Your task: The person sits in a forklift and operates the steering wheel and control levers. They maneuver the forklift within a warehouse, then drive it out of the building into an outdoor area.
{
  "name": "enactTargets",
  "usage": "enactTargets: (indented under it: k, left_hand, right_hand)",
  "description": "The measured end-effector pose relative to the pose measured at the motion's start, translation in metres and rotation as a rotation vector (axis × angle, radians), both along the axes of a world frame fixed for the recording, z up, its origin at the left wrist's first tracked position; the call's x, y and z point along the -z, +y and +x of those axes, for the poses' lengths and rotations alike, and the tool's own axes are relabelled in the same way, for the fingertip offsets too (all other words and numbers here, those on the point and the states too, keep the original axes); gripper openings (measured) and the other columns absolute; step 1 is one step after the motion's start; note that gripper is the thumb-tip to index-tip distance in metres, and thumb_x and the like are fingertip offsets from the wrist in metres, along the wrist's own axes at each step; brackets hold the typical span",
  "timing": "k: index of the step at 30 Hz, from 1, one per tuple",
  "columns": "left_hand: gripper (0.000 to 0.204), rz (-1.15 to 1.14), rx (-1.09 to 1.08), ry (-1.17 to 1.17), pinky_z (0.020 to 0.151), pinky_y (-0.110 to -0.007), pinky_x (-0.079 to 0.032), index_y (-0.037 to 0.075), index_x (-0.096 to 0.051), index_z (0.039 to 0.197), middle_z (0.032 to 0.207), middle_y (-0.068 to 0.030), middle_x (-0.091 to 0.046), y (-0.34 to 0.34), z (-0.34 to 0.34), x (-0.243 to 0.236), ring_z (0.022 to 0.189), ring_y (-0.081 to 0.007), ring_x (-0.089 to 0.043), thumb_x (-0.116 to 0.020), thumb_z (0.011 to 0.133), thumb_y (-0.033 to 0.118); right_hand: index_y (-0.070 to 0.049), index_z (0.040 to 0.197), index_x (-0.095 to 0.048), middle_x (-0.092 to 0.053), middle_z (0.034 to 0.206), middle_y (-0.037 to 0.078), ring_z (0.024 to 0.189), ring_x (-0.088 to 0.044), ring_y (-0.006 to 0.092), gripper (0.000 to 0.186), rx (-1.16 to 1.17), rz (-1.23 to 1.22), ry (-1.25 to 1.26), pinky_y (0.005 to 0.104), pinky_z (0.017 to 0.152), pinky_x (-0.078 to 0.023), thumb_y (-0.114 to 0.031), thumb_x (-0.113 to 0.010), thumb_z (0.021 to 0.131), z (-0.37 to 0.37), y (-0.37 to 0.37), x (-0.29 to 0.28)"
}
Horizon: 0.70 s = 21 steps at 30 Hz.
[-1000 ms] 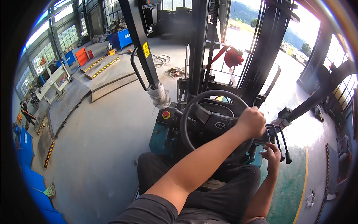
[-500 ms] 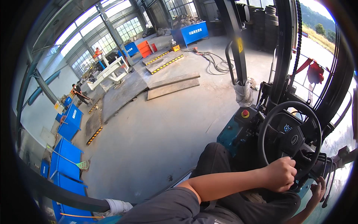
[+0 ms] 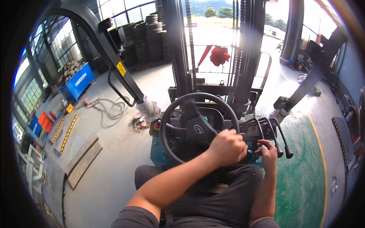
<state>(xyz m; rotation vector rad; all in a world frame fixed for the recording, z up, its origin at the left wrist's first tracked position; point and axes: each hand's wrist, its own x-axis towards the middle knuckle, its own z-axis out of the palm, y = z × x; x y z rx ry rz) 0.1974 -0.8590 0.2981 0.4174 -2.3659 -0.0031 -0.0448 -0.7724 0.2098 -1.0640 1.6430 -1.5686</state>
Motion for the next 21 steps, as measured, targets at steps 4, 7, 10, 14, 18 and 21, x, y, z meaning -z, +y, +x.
enactTargets:
  k: [4, 7, 10, 14, 18, 21]
  left_hand:
    - [0.034, -0.068, -0.196, 0.028, 0.07, -0.049, -0.059, 0.008, -0.073, 0.067, 0.074, -0.013, -0.072, -0.168, -0.024, -0.013, 0.073, -0.0347, -0.071, -0.069, 0.091, 0.031]
    - [0.034, 0.022, -0.46, 0.076, 0.072, -0.051, -0.06, 0.004, -0.074, 0.071, 0.075, -0.0169, -0.073, -0.283, 0.017, -0.02, 0.072, -0.0382, -0.072, -0.068, 0.091, 0.032]
    - [0.034, 0.07, -0.469, 0.077, 0.076, -0.048, -0.06, 0.007, -0.075, 0.074, 0.077, -0.0171, -0.072, -0.361, 0.079, -0.012, 0.078, -0.0384, -0.072, -0.064, 0.093, 0.033]
    - [0.032, -0.047, -0.488, 0.199, 0.07, -0.049, -0.055, 0.004, -0.066, 0.067, 0.07, -0.0153, -0.065, -0.401, 0.148, 0.027, 0.07, -0.0376, -0.066, -0.07, 0.09, 0.025]
    - [0.031, -0.084, -0.584, 0.21, 0.064, -0.047, -0.05, 0.007, -0.06, 0.062, 0.068, -0.0102, -0.058, -0.351, 0.218, 0.087, 0.068, -0.033, -0.059, -0.075, 0.087, 0.019]
    - [0.028, -0.057, -0.44, 0.117, 0.063, -0.045, -0.049, 0.01, -0.06, 0.063, 0.067, -0.0069, -0.056, -0.347, 0.208, 0.124, 0.068, -0.0298, -0.059, -0.076, 0.085, 0.018]
  right_hand:
    - [0.002, 0.122, -0.071, -0.073, 0.109, 0.012, 0.074, -0.073, 0.014, 0.026, 0.04, 0.004, -0.01, 0.0271, 0.069, -0.059, -0.006, -0.054, 0.104, 0.024, -0.069, 0.019]
    - [0.001, 0.124, -0.07, -0.074, 0.111, 0.01, 0.074, -0.073, 0.0139, 0.028, 0.069, 0.01, -0.018, 0.0275, 0.07, -0.059, -0.007, -0.052, 0.104, 0.037, -0.111, 0.04]
    - [0.0, 0.124, -0.07, -0.074, 0.112, 0.011, 0.073, -0.074, 0.0139, 0.028, 0.1, -0.01, -0.019, 0.0273, 0.069, -0.059, -0.008, -0.052, 0.104, 0.037, -0.163, 0.052]
    - [0.0, 0.122, -0.07, -0.074, 0.113, 0.011, 0.073, -0.074, 0.0142, 0.028, 0.155, -0.032, -0.065, 0.0277, 0.068, -0.06, -0.008, -0.052, 0.103, 0.043, -0.248, 0.062]
    - [0.002, 0.118, -0.072, -0.074, 0.105, 0.01, 0.073, -0.075, 0.0143, 0.027, 0.174, 0.029, -0.058, 0.0271, 0.067, -0.059, -0.006, -0.053, 0.101, 0.104, -0.301, 0.092]
    - [0.001, 0.116, -0.073, -0.073, 0.105, 0.009, 0.072, -0.074, 0.0141, 0.026, 0.191, -0.05, -0.068, 0.0271, 0.067, -0.06, -0.005, -0.053, 0.101, 0.131, -0.354, 0.107]
